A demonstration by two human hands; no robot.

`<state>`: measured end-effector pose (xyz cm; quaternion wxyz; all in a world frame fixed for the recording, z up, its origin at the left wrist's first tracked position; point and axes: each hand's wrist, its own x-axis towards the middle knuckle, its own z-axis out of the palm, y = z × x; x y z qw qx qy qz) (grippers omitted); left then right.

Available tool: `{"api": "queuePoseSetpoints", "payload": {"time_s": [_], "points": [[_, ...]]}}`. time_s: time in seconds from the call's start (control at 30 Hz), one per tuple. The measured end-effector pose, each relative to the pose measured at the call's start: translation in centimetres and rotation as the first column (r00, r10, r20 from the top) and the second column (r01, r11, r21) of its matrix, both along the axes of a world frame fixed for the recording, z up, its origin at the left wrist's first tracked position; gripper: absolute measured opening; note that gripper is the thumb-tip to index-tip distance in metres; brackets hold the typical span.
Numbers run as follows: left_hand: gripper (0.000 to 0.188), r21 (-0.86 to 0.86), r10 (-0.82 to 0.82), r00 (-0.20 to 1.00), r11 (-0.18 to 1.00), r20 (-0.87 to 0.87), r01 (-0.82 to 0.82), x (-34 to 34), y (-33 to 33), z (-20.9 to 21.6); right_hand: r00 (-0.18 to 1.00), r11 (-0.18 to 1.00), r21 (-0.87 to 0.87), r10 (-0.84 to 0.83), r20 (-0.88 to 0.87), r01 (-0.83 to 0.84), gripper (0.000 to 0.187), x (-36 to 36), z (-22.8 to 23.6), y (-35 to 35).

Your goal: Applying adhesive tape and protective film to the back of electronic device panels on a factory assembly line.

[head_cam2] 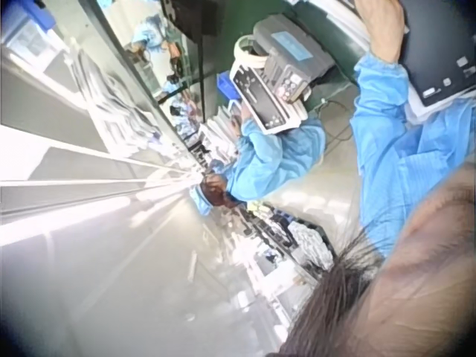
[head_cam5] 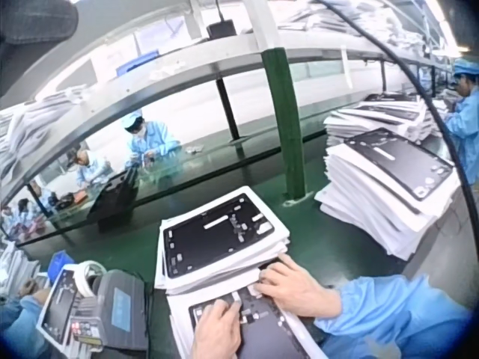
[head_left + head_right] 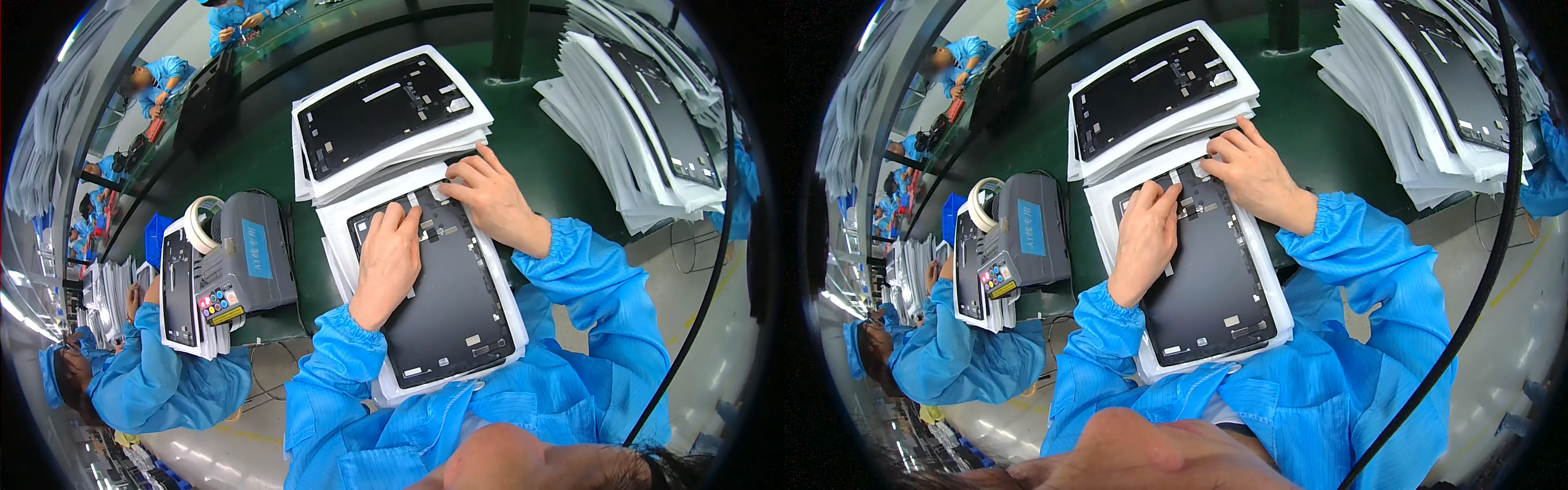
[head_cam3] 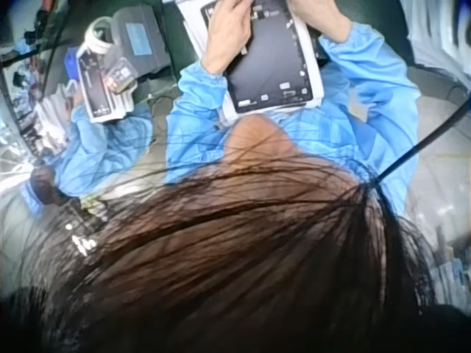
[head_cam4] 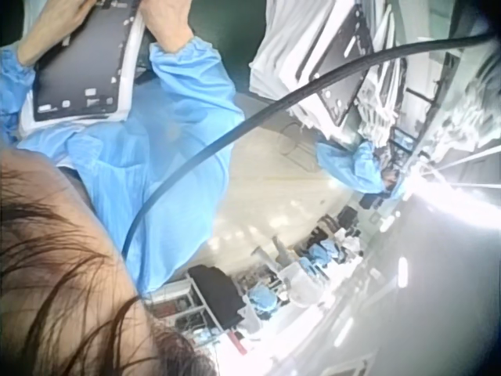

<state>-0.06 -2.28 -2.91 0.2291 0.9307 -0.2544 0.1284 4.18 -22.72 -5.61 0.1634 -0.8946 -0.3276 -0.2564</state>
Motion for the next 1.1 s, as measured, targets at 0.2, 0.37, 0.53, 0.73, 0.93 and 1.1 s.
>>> {"api": "queuePoseSetpoints", "payload": {"time_s": [0.2,0.37,0.53,0.73,0.93,1.1], "points": [[0.02,-0.17,-0.059,0.995,0.985,-0.085,0.044,-0.3,1.0,0.8,0.999,0.988,0.152,0.017,-0.041,-0.011,0.029,0.1,0.6,0.0],[0.022,-0.242,0.157,0.986,0.96,0.052,-0.14,-1.0,2.7,1.9,0.986,0.965,0.228,0.149,-0.081,-0.127,0.029,0.2,1.7,-0.6],[0.025,-0.004,0.008,0.988,1.0,0.157,-0.008,2.2,1.8,0.5,0.988,0.987,0.074,0.145,-0.055,-0.141,0.029,0.2,1.3,0.5],[0.026,0.07,0.058,0.979,0.995,0.195,-0.073,2.1,0.8,-0.8,0.991,0.99,0.088,0.113,-0.07,-0.107,0.026,0.5,0.9,0.5],[0.019,-0.213,0.419,0.863,0.904,0.281,-0.37,1.3,4.5,0.0,0.971,0.931,0.357,0.148,-0.186,-0.074,0.024,1.2,0.8,-0.7],[0.033,-0.192,0.649,0.748,0.724,-0.138,-0.663,1.8,8.8,-2.0,0.968,0.927,0.344,0.208,-0.141,-0.149,0.024,1.2,2.8,0.3]]}}
